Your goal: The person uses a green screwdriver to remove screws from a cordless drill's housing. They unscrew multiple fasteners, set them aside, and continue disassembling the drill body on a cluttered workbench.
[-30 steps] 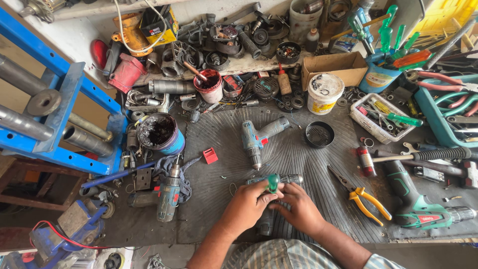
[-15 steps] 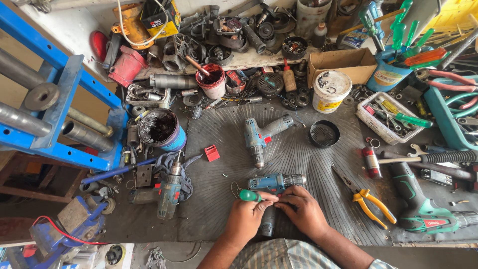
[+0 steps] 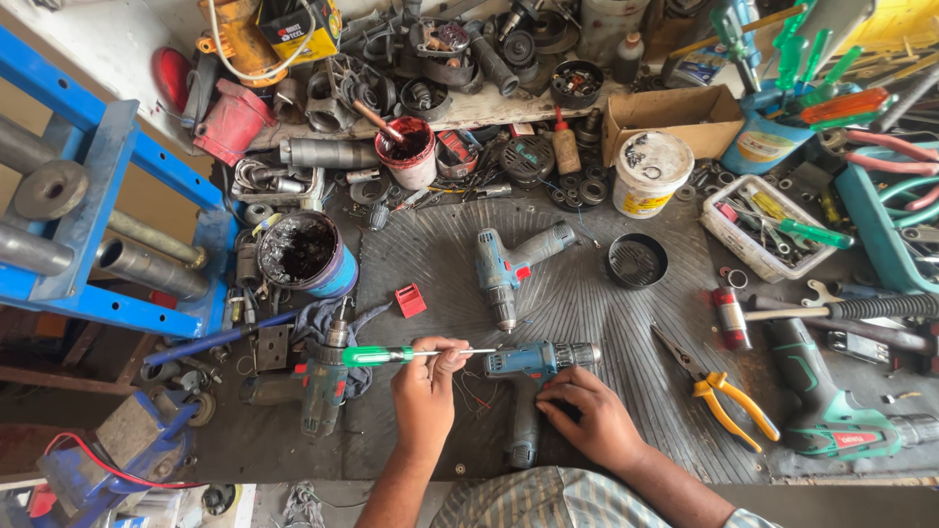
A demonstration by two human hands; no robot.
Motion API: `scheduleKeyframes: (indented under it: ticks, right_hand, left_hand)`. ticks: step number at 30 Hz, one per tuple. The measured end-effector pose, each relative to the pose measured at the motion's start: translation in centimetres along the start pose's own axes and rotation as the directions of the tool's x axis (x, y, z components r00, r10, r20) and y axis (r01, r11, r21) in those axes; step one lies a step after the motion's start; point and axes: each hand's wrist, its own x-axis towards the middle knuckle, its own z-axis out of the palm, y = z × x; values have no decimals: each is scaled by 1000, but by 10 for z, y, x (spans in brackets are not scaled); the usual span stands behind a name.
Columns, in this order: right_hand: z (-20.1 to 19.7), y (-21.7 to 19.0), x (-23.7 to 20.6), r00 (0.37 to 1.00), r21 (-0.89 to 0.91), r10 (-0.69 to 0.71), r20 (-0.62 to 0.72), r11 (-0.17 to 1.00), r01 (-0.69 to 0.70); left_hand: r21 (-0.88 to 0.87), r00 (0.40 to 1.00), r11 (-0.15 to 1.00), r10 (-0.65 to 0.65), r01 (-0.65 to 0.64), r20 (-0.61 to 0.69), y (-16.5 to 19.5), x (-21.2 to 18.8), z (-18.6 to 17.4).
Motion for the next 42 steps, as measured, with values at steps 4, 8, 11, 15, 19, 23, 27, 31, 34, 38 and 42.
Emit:
scheduleKeyframes:
  ticks: [4,8,11,15,19,23,27,31,34,38,42]
  right_hand:
    - [-7,4,8,994,69,57,-95,996,-50]
    - [-42,22,33,943,-212,-65,-326,977,-6]
    - [-72,41,57,914,-369,-20,-405,918,-143]
    - [-92,62,81,904,-510,32,-426,817,-269]
    - [-95,76,90,915,-554,89,-393,771,-313]
    - [-91,84,89,918,-559,97,-385,767,-315]
    - [-86,82,84,914,-540,76,-399,785,-301]
    - [-83,70,82,895,-475,38,-445,837,-272]
    - [-82,54,88,884,-420,31,-466,872,-252]
    - [-77,17,102,893,-167,96,-441,968,-187]
    - [-72,-38,98,995,227,-21,-102,973,44]
  left_hand:
    - [168,998,986,12,-23,64,4,2,-1]
    - [175,985,975,111,-133,134,4,5,3]
    - [173,970,966,162,-193,181,4,11,7]
    - [218,963,956,148,-198,225,5,18,11]
    - [210,954,958,136,-195,266,5,22,12]
    - [269,948,947,90,-176,304,3,23,10]
    - [274,946,949,64,-156,318,0,23,8]
    - [225,935,969,19,-105,354,0,26,9]
    - [261,924,959,2,-111,383,5,28,10]
    - [329,871,895,117,-301,478,14,32,11]
    - [378,782,832,103,-407,615,21,39,20]
